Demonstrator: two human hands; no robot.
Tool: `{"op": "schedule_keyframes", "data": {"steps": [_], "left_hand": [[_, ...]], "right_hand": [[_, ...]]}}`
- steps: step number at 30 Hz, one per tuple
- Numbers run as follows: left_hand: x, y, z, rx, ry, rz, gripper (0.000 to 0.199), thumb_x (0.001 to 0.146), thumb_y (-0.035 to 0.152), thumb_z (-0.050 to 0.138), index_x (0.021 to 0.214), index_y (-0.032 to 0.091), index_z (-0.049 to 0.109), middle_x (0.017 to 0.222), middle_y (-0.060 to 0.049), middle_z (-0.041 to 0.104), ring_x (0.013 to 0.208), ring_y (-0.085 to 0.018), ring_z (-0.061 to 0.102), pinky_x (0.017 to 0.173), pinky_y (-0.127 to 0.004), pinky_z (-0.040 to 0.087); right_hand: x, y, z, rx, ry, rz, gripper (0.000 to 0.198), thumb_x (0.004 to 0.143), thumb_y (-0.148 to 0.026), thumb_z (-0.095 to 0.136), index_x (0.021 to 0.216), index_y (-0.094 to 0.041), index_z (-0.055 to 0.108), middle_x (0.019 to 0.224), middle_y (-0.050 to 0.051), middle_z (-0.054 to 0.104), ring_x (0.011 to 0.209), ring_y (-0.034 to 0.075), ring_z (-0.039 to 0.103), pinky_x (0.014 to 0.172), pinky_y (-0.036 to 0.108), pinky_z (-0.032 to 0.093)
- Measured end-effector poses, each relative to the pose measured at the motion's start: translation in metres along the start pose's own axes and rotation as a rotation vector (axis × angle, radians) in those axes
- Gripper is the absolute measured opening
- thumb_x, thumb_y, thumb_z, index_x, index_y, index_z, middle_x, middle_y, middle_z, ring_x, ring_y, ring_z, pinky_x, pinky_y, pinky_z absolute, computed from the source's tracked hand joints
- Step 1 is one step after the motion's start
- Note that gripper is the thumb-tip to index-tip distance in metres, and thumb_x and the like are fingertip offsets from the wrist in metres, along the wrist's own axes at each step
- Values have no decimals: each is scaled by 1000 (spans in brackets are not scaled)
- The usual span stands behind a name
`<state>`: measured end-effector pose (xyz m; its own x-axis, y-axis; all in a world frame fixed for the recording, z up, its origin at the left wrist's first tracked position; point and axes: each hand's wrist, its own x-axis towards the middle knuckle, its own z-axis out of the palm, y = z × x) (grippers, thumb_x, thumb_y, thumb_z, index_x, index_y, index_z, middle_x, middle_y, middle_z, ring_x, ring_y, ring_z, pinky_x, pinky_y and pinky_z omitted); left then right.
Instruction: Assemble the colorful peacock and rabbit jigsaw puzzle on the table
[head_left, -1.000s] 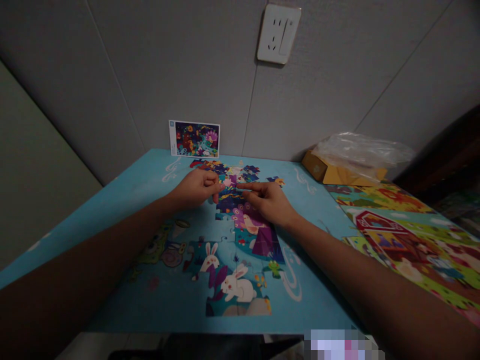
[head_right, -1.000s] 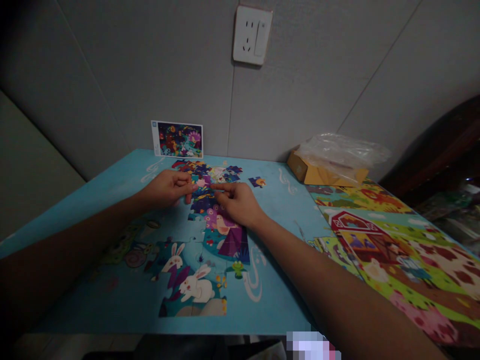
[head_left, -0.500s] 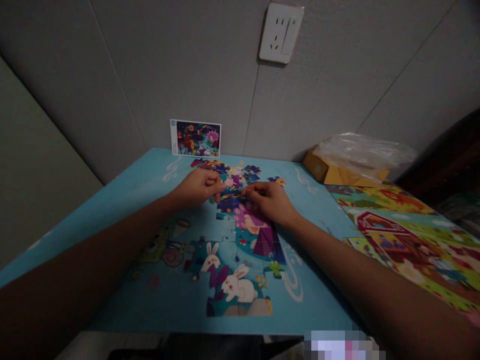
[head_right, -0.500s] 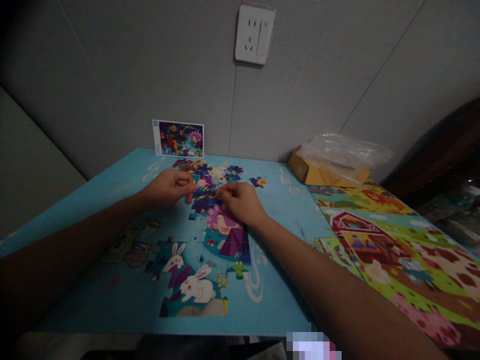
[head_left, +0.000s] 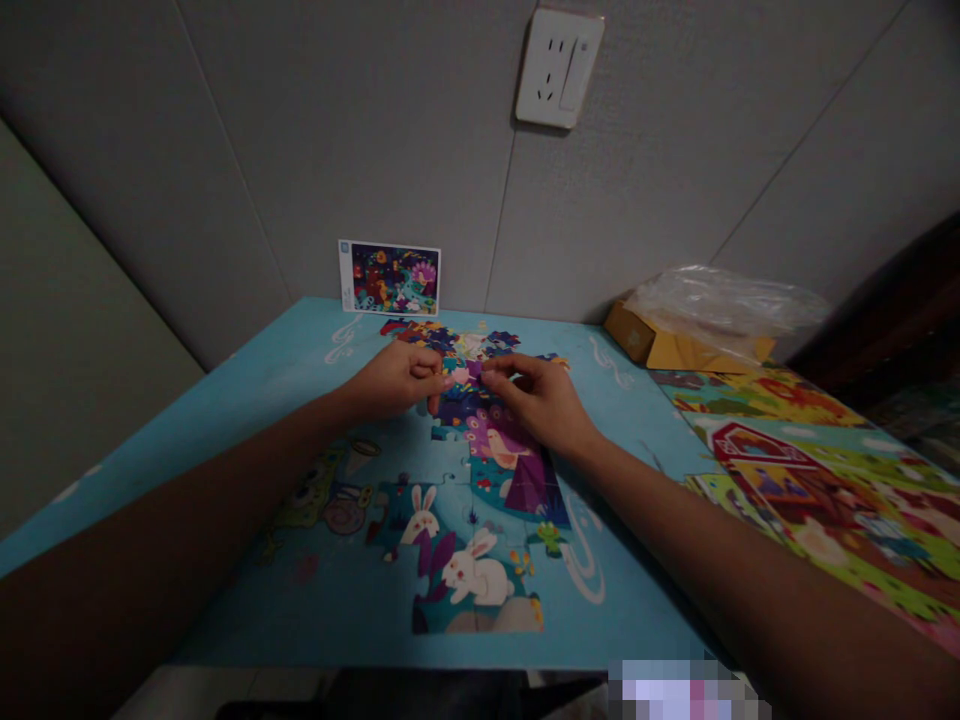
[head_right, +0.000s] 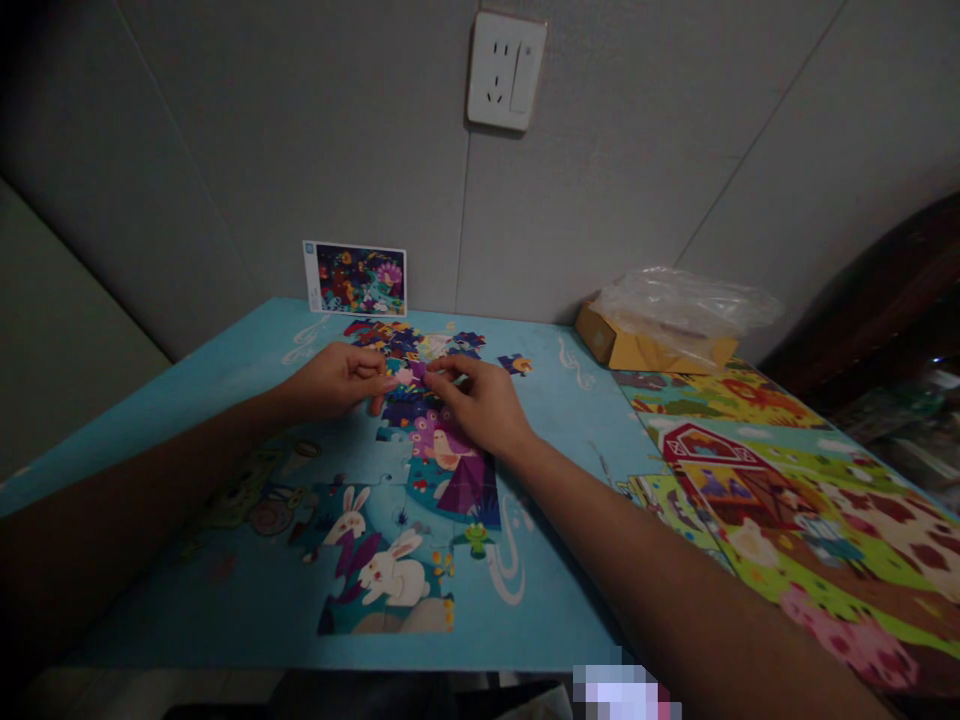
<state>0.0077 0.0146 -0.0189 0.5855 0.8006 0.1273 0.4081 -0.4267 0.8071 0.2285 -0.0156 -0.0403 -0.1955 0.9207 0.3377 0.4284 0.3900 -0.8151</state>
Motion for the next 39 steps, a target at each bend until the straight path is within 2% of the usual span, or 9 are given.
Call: {"op": "schedule_keyframes", "data": {"steps": [4,9,13,16,20,23,26,31,39], "left_hand": [[-1,0,1,-21,-4,57,42,89,37,53,52,17,53,42,2,47,39,-7,38,41,-20,27],[0,2,3,-85,101,54,34,87,35,56,58,18,51,43,5,44,40,-6,39,41,-19,29],[0,1,2,-127,90,47,29,81,32,60,57,17,53,42,6,44,38,-5,38,38,-17,29],[-2,1,-3,-172,-2,42,25,74,29,63,54,16,57,42,4,46,37,-5,38,36,-16,28],[-9,3,-11,-226,-283,-34,24,68,32,71,52,16,62,40,1,52,34,-8,44,33,-16,31],[-12,6,-12,-320,-497,-142,30,71,42,72,55,17,67,40,-2,56,30,-10,43,30,-18,31],[-12,6,-9,-350,-624,-216,38,77,50,69,59,17,71,37,-3,53,26,-11,38,26,-20,26],[-11,4,-3,-260,-648,-196,31,80,43,70,62,18,69,37,1,50,27,-10,39,27,-18,25],[-12,7,-3,-218,-644,-156,23,81,35,69,66,18,70,40,4,50,29,-9,41,27,-17,26]], "right_hand": [[-2,2,4,111,-94,-46,41,86,-35,64,123,-16,66,84,3,67,60,10,56,57,24,43],[-2,6,5,148,-98,-62,40,86,-33,64,122,-16,66,82,2,67,60,10,56,57,24,44],[-3,3,5,182,-125,-43,39,84,-33,65,119,-15,66,79,2,67,58,10,55,56,24,44],[-7,-7,7,222,-201,29,33,81,-33,68,109,-15,69,70,0,65,54,10,54,54,24,43],[-17,-30,11,281,-370,178,20,78,-34,72,81,-15,68,55,-3,57,44,7,45,44,21,35],[-26,-44,15,293,-496,190,15,78,-29,72,73,-16,67,55,-4,56,45,6,43,44,20,32],[-35,-52,21,260,-611,141,10,79,-23,71,72,-16,69,60,-4,59,50,7,47,48,21,35],[-46,-59,28,98,-710,8,8,82,-17,69,74,-17,73,65,-4,65,56,7,54,54,20,38],[-55,-69,36,-95,-693,-101,8,82,-23,72,77,-19,77,66,-4,69,54,7,52,53,22,32]]}}
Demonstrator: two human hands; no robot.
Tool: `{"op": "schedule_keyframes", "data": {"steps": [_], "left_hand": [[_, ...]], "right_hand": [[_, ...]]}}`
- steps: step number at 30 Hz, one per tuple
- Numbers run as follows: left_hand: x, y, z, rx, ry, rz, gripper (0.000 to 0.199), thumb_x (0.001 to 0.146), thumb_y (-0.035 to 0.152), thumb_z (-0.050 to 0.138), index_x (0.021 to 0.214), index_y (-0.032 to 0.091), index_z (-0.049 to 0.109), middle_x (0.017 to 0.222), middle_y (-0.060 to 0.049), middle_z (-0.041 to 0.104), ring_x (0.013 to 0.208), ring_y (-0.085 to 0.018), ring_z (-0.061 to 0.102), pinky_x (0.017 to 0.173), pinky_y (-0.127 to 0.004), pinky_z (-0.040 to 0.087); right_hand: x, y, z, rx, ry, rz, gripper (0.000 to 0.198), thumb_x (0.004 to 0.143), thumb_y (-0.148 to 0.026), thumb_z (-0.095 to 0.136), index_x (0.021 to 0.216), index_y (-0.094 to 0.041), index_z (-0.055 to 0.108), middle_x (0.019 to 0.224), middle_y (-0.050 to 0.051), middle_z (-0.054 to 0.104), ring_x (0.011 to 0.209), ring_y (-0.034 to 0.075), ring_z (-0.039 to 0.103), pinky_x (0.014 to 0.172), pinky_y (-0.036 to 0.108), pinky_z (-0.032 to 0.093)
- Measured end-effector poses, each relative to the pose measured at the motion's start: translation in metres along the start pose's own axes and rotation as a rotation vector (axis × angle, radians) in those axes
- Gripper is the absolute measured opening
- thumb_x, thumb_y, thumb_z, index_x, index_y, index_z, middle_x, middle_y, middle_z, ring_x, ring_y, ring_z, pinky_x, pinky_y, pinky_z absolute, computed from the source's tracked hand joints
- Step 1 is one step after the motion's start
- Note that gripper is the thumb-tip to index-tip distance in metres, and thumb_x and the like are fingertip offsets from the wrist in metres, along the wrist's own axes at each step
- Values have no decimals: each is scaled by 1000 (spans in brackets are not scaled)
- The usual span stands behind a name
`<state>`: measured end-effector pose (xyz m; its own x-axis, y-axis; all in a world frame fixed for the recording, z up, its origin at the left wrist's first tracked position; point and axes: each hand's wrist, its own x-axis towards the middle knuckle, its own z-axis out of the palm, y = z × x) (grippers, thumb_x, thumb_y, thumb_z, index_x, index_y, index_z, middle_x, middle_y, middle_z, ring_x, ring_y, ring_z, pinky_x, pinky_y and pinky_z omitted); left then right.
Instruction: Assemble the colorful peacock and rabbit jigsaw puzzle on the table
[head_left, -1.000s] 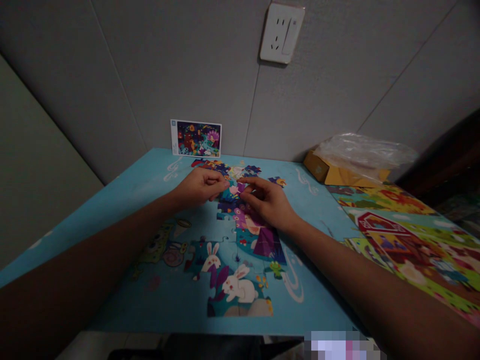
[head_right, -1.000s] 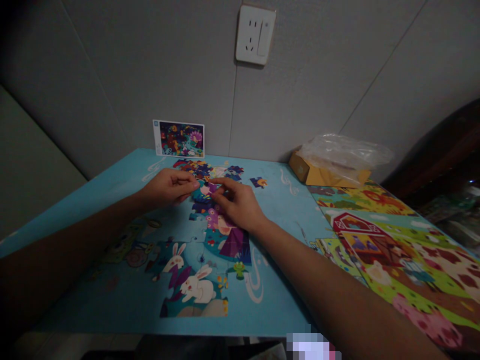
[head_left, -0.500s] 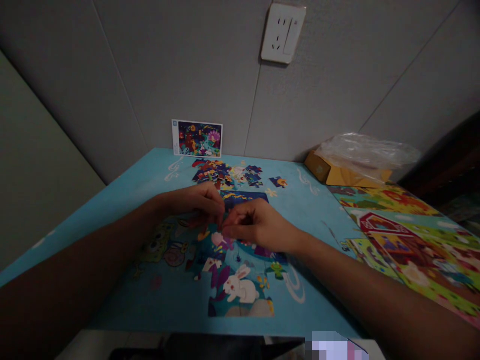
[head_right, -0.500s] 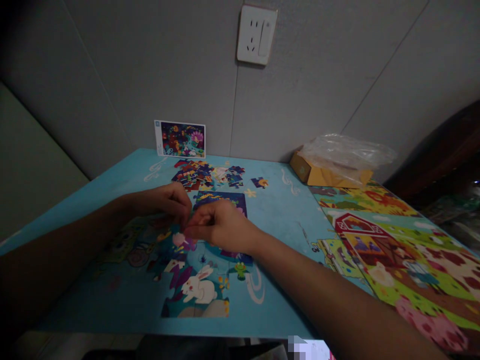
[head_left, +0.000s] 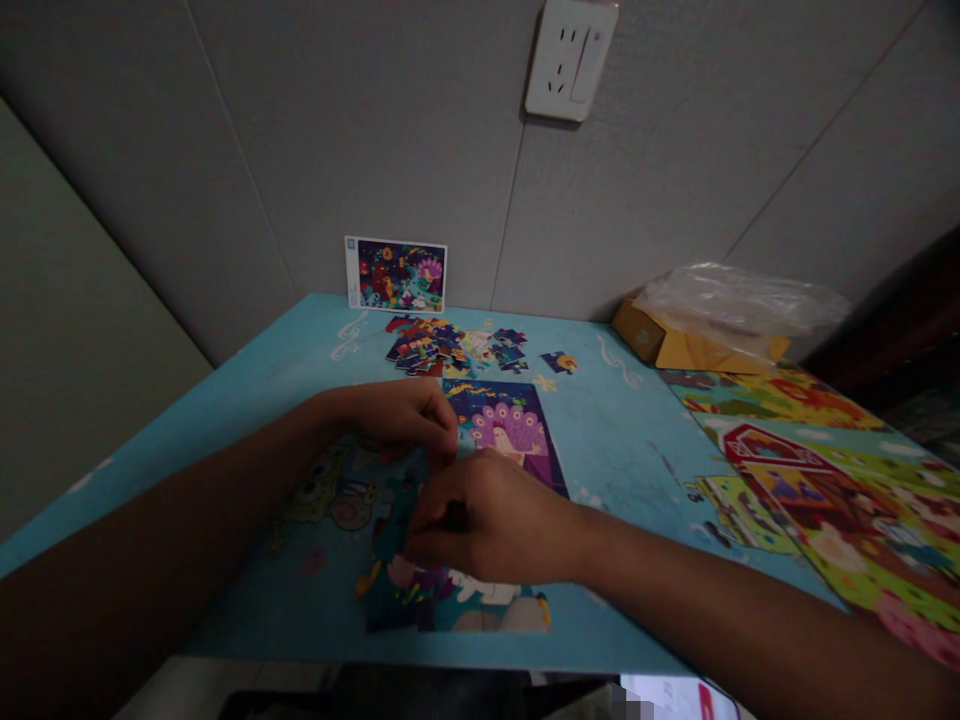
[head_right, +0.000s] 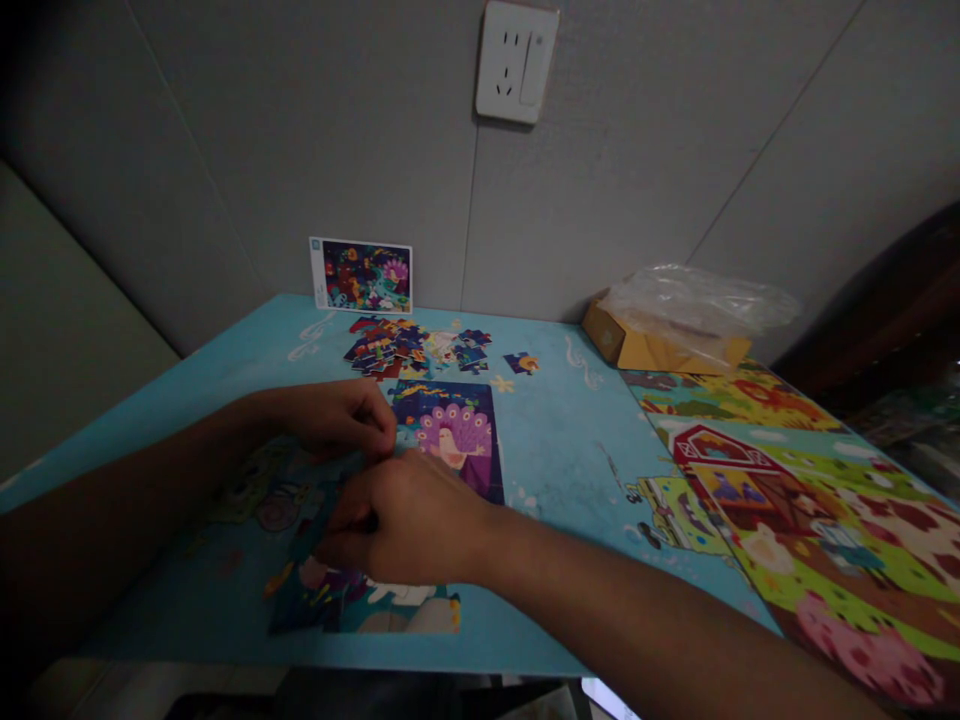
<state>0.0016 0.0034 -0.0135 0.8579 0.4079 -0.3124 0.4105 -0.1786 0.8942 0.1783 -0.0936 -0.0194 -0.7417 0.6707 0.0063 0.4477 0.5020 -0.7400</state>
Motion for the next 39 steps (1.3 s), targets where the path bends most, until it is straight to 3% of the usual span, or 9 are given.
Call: {"op": "schedule_keyframes", "data": {"steps": [11,25,30,39], "left_hand": [[2,-7,-4,-5,-47,35,25,85,35,67,70,14,69,43,4,51,30,-7,42,27,-14,28],[2,-6,-4,4,-38,9,25,84,35,68,71,14,69,42,3,50,30,-8,41,28,-15,27],[2,-5,-3,-9,-41,16,23,83,33,68,71,14,69,44,4,51,30,-7,41,28,-15,28],[4,-10,-4,-3,-61,36,22,86,33,66,74,15,70,43,5,51,31,-7,42,29,-14,30]], "right_hand": [[1,3,6,-181,35,-126,14,85,-31,72,82,-18,76,77,-1,67,70,11,56,62,24,35],[2,-4,10,-167,59,-35,22,87,-33,71,73,-16,73,69,-1,67,61,9,55,53,24,27],[1,-6,12,-114,83,85,24,85,-33,71,69,-16,71,61,-2,65,54,8,52,50,24,24],[1,-8,9,-144,32,81,21,89,-34,68,77,-17,76,72,1,73,63,11,61,54,23,31]]}}
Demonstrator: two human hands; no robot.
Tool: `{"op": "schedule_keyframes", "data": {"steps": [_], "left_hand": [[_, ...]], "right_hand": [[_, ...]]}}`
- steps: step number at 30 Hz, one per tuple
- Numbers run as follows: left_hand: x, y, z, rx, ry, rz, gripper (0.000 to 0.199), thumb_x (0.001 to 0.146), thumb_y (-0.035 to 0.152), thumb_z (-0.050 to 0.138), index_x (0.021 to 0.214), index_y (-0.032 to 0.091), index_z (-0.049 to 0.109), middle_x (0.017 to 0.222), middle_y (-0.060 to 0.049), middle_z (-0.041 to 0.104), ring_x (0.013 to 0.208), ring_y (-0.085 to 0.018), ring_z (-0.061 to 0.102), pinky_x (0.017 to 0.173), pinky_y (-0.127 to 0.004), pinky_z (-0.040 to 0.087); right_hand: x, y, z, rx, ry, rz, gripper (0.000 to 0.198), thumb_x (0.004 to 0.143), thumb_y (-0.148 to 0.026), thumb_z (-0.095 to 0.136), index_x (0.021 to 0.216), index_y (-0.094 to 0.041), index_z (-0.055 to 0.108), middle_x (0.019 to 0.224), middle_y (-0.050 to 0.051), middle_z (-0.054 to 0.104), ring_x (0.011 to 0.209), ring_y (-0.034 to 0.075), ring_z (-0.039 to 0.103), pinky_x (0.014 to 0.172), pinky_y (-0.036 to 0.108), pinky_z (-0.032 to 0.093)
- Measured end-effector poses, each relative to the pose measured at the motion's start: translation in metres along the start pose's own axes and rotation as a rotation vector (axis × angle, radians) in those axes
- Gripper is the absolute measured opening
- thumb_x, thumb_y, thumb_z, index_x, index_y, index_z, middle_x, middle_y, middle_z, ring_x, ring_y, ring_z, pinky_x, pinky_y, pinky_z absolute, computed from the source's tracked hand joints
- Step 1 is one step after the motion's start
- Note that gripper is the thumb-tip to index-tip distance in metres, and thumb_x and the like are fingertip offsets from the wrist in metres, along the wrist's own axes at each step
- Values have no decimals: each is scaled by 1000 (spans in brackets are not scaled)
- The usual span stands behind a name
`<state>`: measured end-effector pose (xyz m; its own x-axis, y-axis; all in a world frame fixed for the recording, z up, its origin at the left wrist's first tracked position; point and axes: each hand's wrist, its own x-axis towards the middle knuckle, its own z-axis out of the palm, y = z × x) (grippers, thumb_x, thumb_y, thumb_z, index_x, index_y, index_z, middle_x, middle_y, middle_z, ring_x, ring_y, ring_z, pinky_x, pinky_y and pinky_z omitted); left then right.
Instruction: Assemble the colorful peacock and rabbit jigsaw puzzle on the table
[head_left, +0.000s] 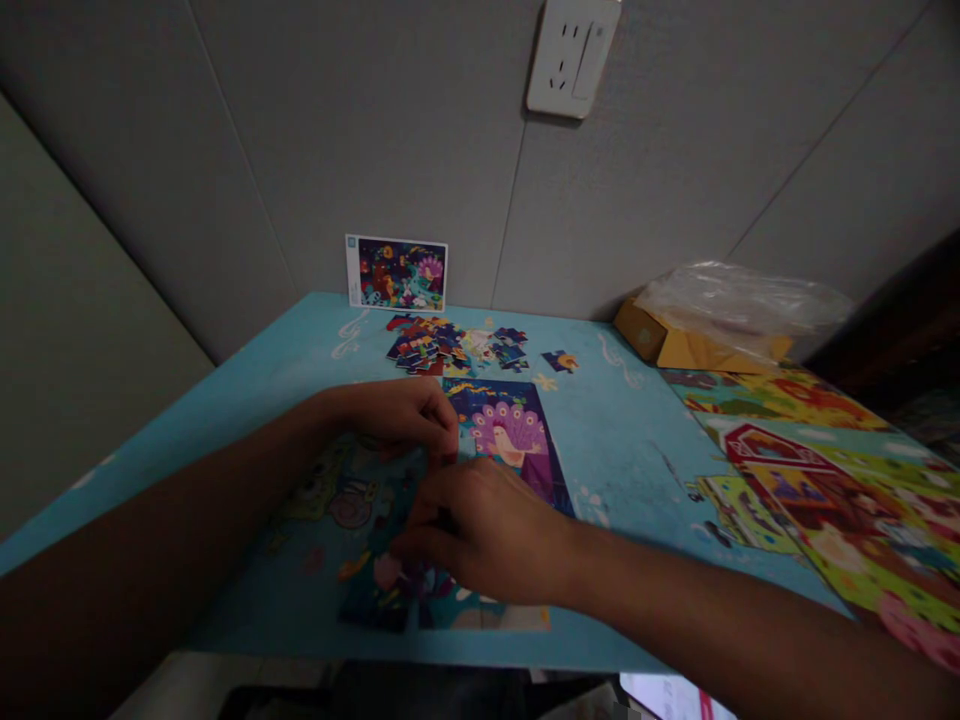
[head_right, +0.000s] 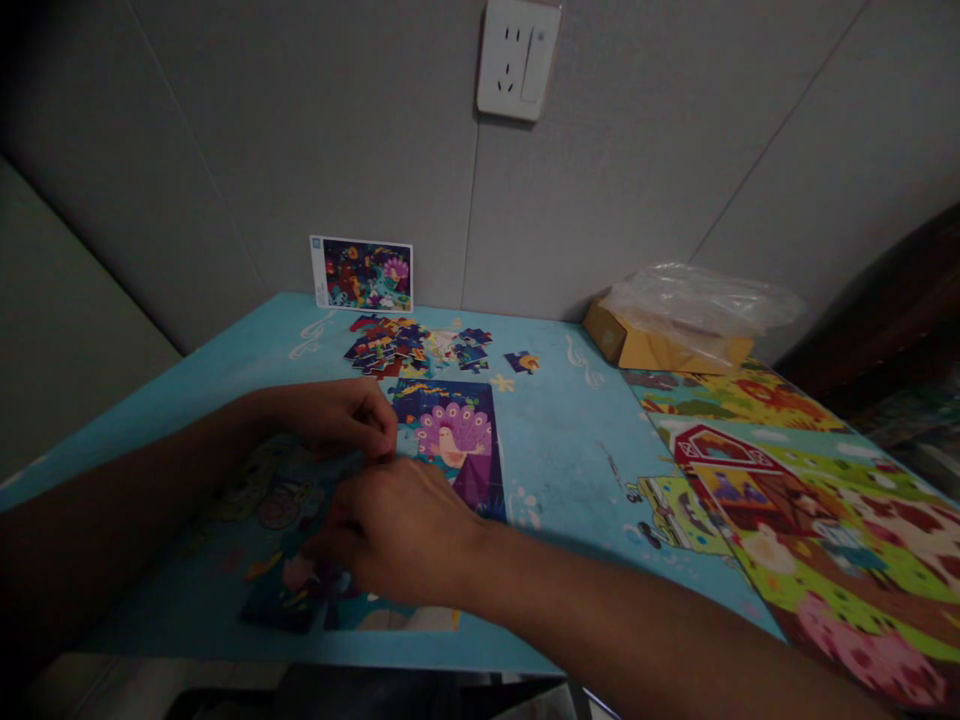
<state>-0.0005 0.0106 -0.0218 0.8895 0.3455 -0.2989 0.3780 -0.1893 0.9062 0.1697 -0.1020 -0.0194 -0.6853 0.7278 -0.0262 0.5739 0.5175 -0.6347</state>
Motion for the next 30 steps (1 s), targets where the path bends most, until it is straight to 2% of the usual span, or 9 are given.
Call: {"op": "schedule_keyframes", "data": {"steps": [7,16,20,25,30], "left_hand": [[-1,1,0,17,6,8,24,86,35,67,73,15,70,42,5,51,30,-7,42,29,-14,28],[-2,5,2,7,10,1,29,86,40,68,73,14,70,44,4,52,31,-7,42,29,-15,29],[-2,4,2,4,26,-13,22,85,35,68,77,14,71,49,2,58,32,-7,42,29,-15,28],[-1,1,0,-10,14,-15,20,84,34,69,82,14,73,61,-1,68,32,-6,44,29,-15,31],[-1,1,0,-20,11,-6,21,84,34,69,83,14,74,65,-2,71,32,-5,45,29,-14,31]], "right_hand": [[2,5,-6,-86,-27,-131,18,91,-30,65,84,-18,76,83,3,74,76,14,62,62,24,36],[0,6,-4,-82,79,-329,16,86,-25,66,97,-16,73,80,1,68,69,13,56,62,25,38],[-2,5,-4,-143,22,-327,28,84,-34,67,106,-18,72,88,4,69,70,15,57,59,26,38],[-3,7,-4,-166,-76,-361,30,87,-38,65,111,-22,74,93,4,67,75,15,58,63,27,40],[-3,8,-5,-117,-89,-382,30,87,-35,69,114,-22,74,105,5,66,88,16,61,76,26,48]]}}
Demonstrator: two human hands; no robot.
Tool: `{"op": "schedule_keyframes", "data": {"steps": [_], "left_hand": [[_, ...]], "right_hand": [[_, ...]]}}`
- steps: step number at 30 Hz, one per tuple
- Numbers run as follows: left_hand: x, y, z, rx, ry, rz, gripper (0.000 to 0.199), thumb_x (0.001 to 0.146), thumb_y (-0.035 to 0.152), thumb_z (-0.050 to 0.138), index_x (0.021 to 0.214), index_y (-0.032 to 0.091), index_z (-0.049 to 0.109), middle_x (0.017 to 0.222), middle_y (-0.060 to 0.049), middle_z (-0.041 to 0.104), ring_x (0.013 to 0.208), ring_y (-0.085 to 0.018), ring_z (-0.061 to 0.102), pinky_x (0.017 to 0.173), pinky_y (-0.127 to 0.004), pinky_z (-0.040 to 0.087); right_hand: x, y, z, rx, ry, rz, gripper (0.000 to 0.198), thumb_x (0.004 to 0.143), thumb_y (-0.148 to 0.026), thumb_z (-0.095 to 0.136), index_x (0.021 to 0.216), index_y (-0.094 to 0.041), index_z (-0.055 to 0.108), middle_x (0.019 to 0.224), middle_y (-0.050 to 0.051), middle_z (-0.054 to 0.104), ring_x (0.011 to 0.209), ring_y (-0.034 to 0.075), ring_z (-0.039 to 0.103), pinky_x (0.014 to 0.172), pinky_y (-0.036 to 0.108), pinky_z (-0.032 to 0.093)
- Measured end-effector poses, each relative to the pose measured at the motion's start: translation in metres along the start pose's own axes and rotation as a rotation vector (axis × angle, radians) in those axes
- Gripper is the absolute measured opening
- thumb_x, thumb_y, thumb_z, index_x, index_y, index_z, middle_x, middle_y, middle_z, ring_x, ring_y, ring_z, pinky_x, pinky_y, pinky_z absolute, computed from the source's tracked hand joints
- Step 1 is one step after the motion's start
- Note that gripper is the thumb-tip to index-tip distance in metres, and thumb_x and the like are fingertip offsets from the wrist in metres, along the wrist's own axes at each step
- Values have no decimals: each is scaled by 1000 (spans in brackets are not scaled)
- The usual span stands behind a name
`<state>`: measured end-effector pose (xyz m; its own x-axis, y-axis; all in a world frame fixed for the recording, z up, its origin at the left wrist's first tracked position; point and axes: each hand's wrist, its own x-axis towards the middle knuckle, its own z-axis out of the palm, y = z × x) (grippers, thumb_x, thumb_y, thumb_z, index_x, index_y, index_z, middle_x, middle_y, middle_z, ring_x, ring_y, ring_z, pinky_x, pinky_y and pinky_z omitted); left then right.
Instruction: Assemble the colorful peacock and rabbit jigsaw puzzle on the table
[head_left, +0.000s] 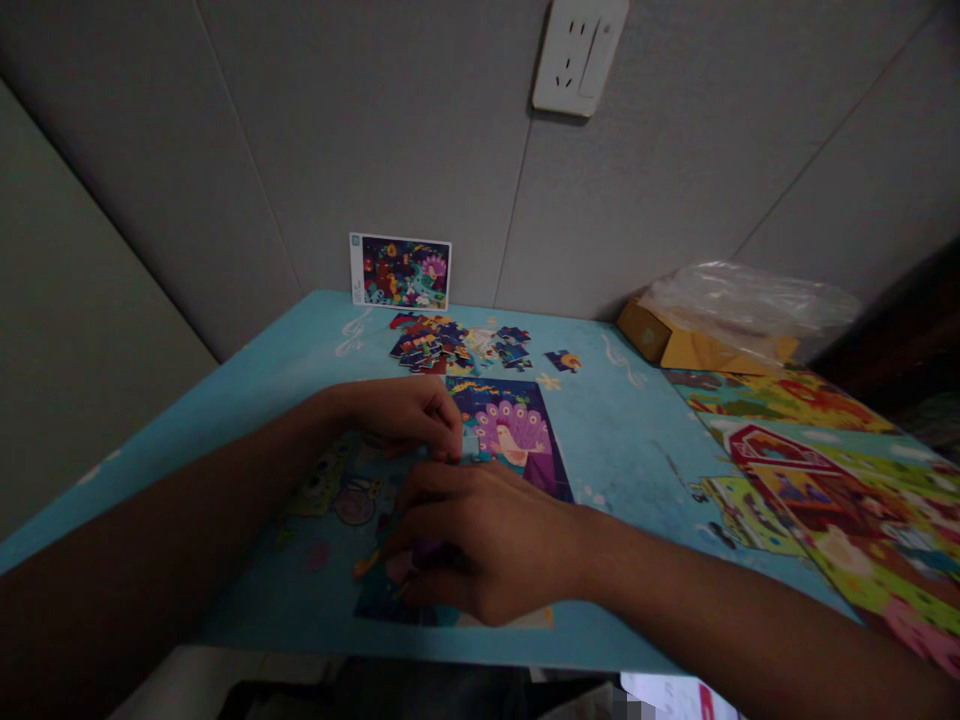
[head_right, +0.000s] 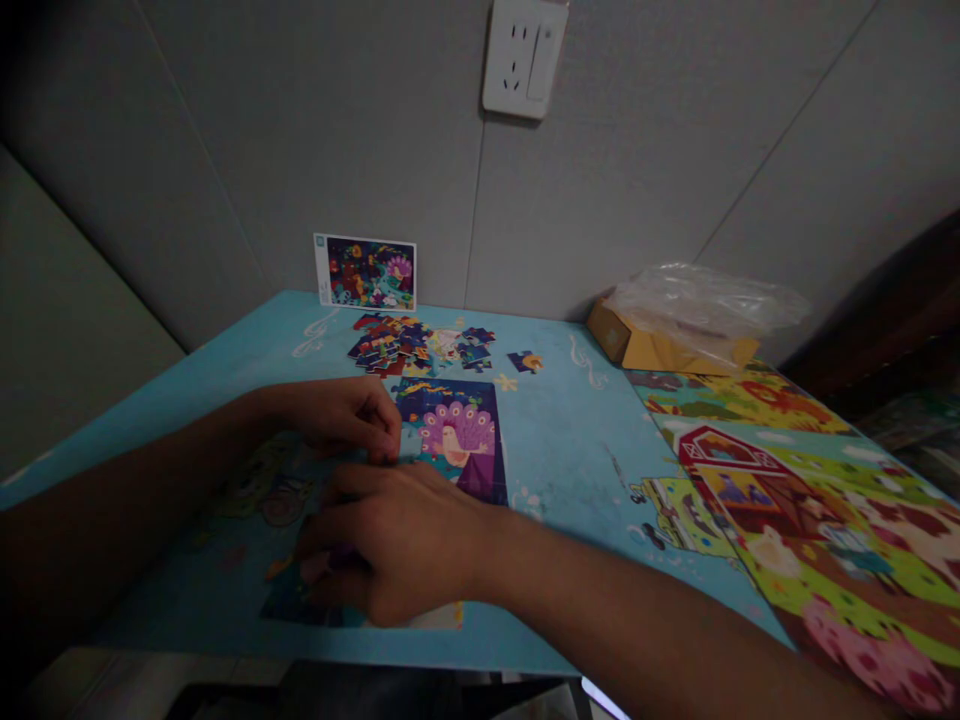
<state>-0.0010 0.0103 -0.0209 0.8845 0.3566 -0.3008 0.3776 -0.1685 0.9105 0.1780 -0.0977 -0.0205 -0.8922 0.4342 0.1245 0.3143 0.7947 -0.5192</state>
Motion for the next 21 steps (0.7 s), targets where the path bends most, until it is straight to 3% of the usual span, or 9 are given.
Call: {"op": "schedule_keyframes", "data": {"steps": [4,11,14,17,21], "left_hand": [[1,0,1,-1,4,-13,20,84,33,69,84,13,74,66,-3,72,31,-5,44,29,-14,30],[0,0,0,13,2,-16,22,84,35,69,83,14,73,62,-2,69,31,-6,44,29,-14,30],[0,0,1,22,2,0,24,85,37,68,78,14,72,48,2,58,32,-7,42,30,-15,29],[0,0,1,25,-7,7,27,86,38,67,75,14,72,45,2,54,33,-8,42,31,-16,29],[-1,1,1,30,10,-17,25,85,38,68,76,15,71,44,3,52,32,-8,42,30,-16,28]], "right_hand": [[1,2,1,33,-1,-63,21,89,-28,67,106,-19,74,112,4,68,94,16,63,85,26,49],[0,4,2,31,-1,-116,17,93,-27,60,101,-18,72,108,4,69,90,14,64,81,26,50],[0,5,-1,10,111,-130,25,89,-19,53,108,-14,68,103,8,68,91,17,62,81,30,51],[-2,7,-3,17,235,-151,42,77,-10,50,117,-10,64,100,10,66,90,19,61,75,30,51],[-4,10,-1,-56,90,-131,38,73,-12,50,102,-19,73,92,5,64,72,15,56,62,27,46]]}}
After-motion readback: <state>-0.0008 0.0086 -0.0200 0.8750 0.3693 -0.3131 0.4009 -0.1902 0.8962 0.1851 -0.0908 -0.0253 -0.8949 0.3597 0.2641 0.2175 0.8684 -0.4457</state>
